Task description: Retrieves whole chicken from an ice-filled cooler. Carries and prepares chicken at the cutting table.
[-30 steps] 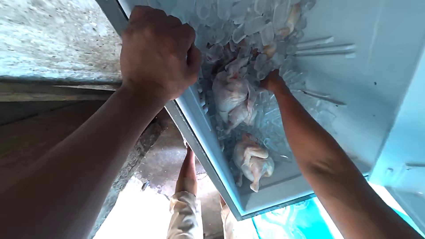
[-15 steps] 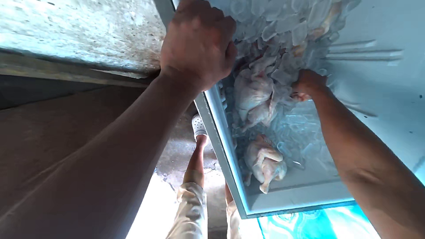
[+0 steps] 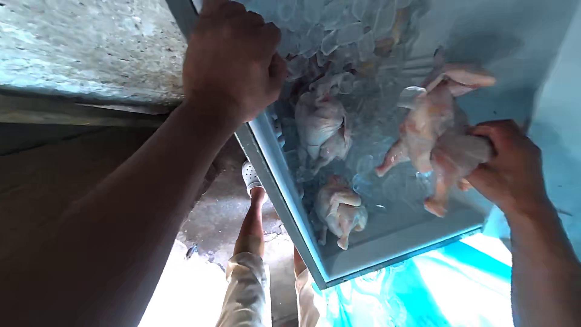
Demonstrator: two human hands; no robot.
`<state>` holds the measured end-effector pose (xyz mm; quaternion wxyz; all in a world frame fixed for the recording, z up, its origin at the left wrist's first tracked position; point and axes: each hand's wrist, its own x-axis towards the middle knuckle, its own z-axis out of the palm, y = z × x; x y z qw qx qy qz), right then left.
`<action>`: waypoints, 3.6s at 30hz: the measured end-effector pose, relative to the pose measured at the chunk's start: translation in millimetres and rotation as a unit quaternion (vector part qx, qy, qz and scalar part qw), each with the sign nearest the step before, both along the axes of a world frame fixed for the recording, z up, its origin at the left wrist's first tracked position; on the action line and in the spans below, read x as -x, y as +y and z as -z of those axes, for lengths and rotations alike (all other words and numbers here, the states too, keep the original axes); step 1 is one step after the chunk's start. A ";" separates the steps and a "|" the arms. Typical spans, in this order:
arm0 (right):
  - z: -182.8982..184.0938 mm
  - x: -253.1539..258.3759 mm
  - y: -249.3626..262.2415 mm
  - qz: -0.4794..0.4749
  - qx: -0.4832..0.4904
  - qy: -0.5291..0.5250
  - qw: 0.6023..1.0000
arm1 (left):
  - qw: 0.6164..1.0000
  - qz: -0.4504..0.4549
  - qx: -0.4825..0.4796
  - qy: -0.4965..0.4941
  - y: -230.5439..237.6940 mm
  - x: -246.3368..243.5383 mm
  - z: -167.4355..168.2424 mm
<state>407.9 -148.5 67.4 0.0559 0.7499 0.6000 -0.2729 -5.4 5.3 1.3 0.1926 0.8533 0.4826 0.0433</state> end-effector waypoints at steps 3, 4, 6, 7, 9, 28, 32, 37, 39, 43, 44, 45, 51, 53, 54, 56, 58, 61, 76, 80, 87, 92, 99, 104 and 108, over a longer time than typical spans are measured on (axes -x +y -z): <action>-46.8 -1.6 -36.6 0.005 -0.001 -0.023 1.000 | 1.000 -0.004 0.017 0.005 -0.2 -1.5 -2.7; -55.9 -2.5 -54.1 0.015 0.014 -0.024 0.999 | 1.000 -0.006 0.019 0.003 -0.4 -2.2 -3.0; -57.6 -3.3 -94.9 0.043 0.076 0.002 0.996 | 1.000 -0.007 0.001 -0.003 -1.8 -1.9 -1.3; -48.6 -6.4 -119.0 0.053 0.111 0.022 0.992 | 1.000 -0.005 -0.008 -0.003 -1.7 -1.6 -0.8; -13.2 -14.3 -163.4 0.065 0.181 0.046 0.980 | 1.000 -0.001 -0.017 -0.009 -2.2 -1.9 0.7; 130.7 168.0 -44.8 0.552 0.221 0.334 0.731 | 0.999 -0.001 -0.047 -0.005 -3.8 -0.7 5.0; 130.1 183.5 -42.0 0.660 0.145 0.488 0.552 | 0.999 0.002 -0.054 -0.004 -2.3 -0.2 6.8; 138.8 195.9 -24.6 0.649 0.113 0.563 0.499 | 0.998 0.002 -0.061 -0.006 -1.9 -0.3 7.7; 127.5 198.5 -13.7 0.659 0.102 0.542 0.512 | 0.998 0.002 -0.055 -0.003 -2.1 0.1 7.5; 64.4 207.1 -30.9 0.637 0.087 0.569 0.512 | 0.998 0.002 -0.058 -0.007 -0.5 -0.1 7.9; 45.7 212.8 -46.9 0.631 0.085 0.592 0.494 | 0.998 0.002 -0.055 -0.006 -1.5 0.6 7.7; 28.5 219.9 -63.5 0.631 0.087 0.607 0.476 | 0.999 0.001 -0.052 -0.008 -2.4 0.8 7.3; 18.9 247.0 -133.6 0.682 0.244 0.481 0.494 | 0.998 -0.001 -0.055 -0.009 -2.4 -0.2 7.2; 36.0 239.0 -134.6 0.639 0.290 0.419 0.576 | 0.999 0.002 -0.050 -0.010 -2.6 0.3 6.6; 40.4 233.4 -134.1 0.592 0.322 0.383 0.632 | 0.999 0.004 -0.053 -0.011 -2.2 0.8 6.6; 38.1 211.9 -127.9 0.430 0.447 0.314 0.719 | 0.998 0.003 -0.064 -0.019 -3.0 0.9 6.9; 25.9 180.0 -107.9 0.255 0.550 0.283 0.744 | 0.997 -0.002 -0.074 -0.028 -3.0 -0.5 8.7; 14.1 135.3 -48.2 0.176 0.421 0.328 0.827 | 0.997 -0.009 -0.073 -0.030 -5.7 0.9 9.3; 280.8 55.5 135.3 0.271 0.026 0.178 0.946 | 0.995 -0.003 -0.093 -0.021 -5.8 0.1 9.9; 297.1 51.4 141.1 0.344 0.042 0.200 0.916 | 0.995 -0.009 -0.099 -0.022 -5.0 -0.1 10.7; 312.9 62.5 134.0 0.412 -0.062 0.277 0.866 | 0.995 -0.007 -0.099 -0.029 -4.2 0.4 10.9; 297.2 64.1 115.5 0.431 -0.094 0.353 0.826 | 0.999 -0.006 -0.030 -0.010 -3.9 -0.8 5.1; 271.1 64.8 101.3 0.496 -0.139 0.376 0.770 | 0.999 0.004 -0.049 -0.005 -1.0 -0.4 5.6; 216.6 67.1 77.0 0.525 -0.148 0.360 0.757 | 0.999 0.007 -0.034 -0.006 -1.1 0.6 3.6; 145.5 67.5 33.5 0.433 -0.221 0.435 0.758 | 0.999 0.006 -0.031 -0.001 -1.0 -0.5 3.0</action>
